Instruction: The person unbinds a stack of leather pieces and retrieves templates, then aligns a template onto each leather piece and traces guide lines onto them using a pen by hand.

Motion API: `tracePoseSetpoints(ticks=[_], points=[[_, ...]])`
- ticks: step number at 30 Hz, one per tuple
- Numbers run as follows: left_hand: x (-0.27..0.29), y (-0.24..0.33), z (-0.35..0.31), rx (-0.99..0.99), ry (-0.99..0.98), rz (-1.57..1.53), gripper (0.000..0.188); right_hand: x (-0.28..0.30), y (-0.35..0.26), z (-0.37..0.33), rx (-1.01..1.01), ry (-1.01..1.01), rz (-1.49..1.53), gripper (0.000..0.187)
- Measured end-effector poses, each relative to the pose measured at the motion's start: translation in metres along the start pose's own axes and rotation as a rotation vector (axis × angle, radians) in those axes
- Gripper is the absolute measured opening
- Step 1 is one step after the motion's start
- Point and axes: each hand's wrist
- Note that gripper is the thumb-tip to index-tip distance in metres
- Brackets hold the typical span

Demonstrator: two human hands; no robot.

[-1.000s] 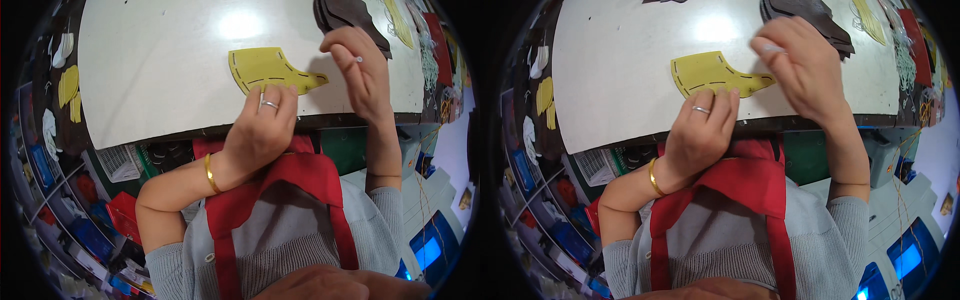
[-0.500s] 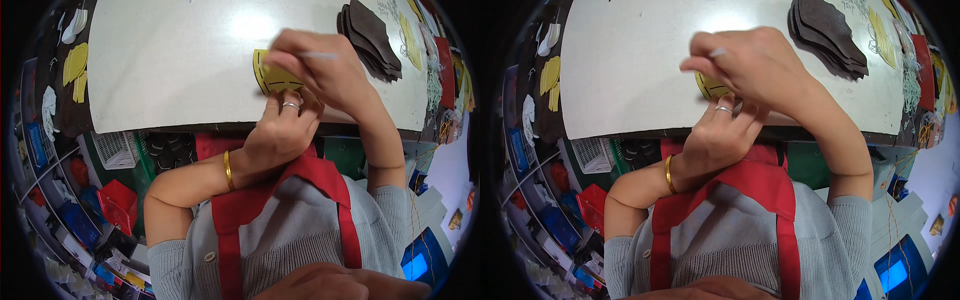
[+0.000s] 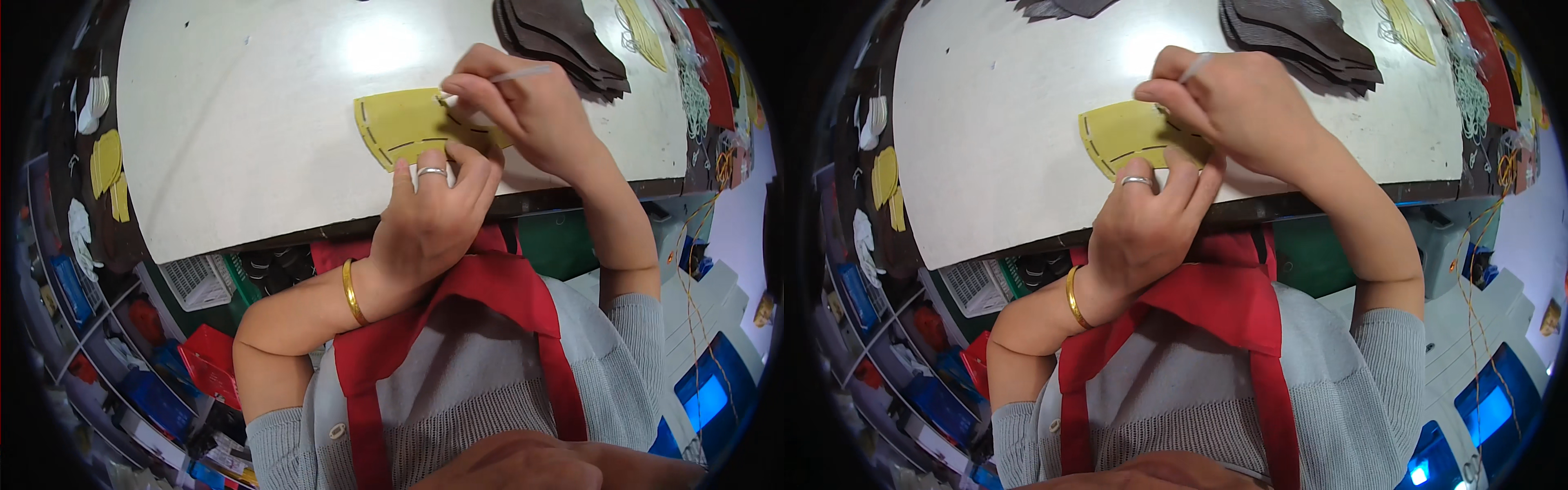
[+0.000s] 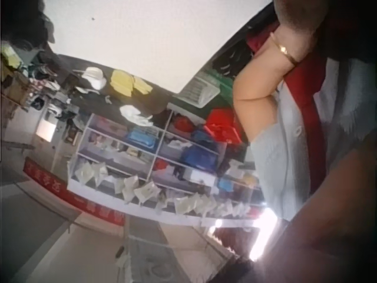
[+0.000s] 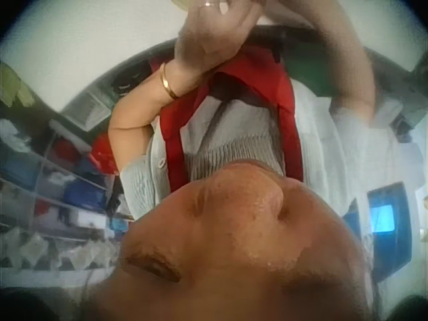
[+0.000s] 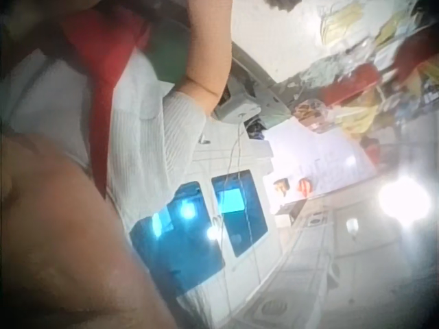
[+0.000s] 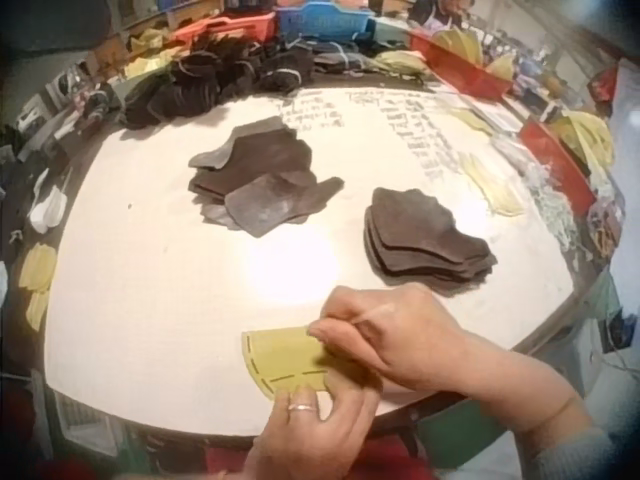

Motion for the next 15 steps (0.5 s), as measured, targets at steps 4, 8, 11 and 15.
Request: tracePoseSetpoints(ticks=[4, 8, 11, 15], points=[[0.003, 0.001, 0.002, -0.031, -0.104, 0.023, 0.029, 0.001, 0.002, -0.007, 0.128, -0.009, -0.15, 0.024], [-0.001, -0.002, 0.0, -0.054, -0.057, 0.061, 0.04, 0.033, 0.014, -0.034, 0.114, 0.047, -0.206, 0.022], [-0.002, -0.003, 0.002, -0.069, -0.041, 0.086, 0.049, 0.044, 0.016, -0.049, 0.002, 0.009, -0.221, 0.027], [0.0, -0.004, 0.008, -0.063, -0.008, 0.056, 0.037, 0.045, 0.012, -0.034, -0.2, 0.085, 0.125, 0.03]])
Point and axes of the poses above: each hand's wrist, its own z-axis towards the middle knuckle, its own x-axis out of the back of the hand, y = z × x, and after that the axes turned 11 degrees about y, right-handed
